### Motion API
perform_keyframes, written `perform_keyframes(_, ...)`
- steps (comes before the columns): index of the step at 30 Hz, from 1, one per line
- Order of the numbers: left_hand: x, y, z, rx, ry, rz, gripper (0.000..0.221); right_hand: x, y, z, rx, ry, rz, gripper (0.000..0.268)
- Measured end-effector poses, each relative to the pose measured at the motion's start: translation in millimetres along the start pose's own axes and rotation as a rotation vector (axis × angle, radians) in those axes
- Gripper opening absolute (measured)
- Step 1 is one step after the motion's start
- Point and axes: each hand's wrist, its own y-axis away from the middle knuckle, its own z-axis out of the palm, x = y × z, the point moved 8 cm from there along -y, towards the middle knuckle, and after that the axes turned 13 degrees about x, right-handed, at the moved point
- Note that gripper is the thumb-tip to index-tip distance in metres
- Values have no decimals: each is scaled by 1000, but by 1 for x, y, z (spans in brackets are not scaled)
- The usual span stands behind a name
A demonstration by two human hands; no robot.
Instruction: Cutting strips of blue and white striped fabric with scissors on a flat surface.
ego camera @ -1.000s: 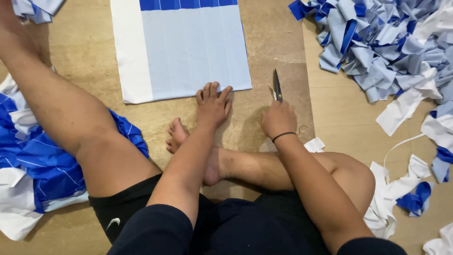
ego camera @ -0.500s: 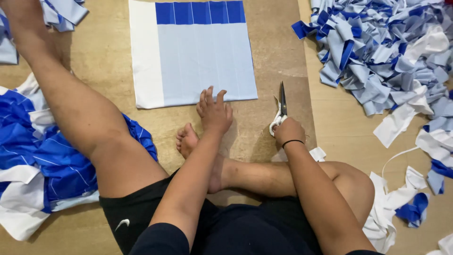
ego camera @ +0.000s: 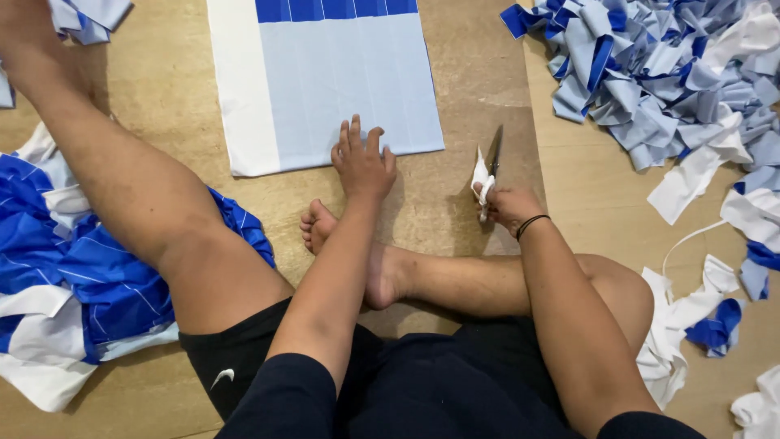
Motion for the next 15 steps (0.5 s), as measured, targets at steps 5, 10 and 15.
perform_keyframes(5,14,-38,6,-16,-50,109,55,-26,29,8,104,144,-87,27)
perform_keyframes(10,-1,-36,3,-338,-258,-13,83,-45,74,30,0,122,-113,28)
perform_keyframes(15,-3,-34,8,-349,-288,-12,85,-35,84,48,-79,181,-161,30)
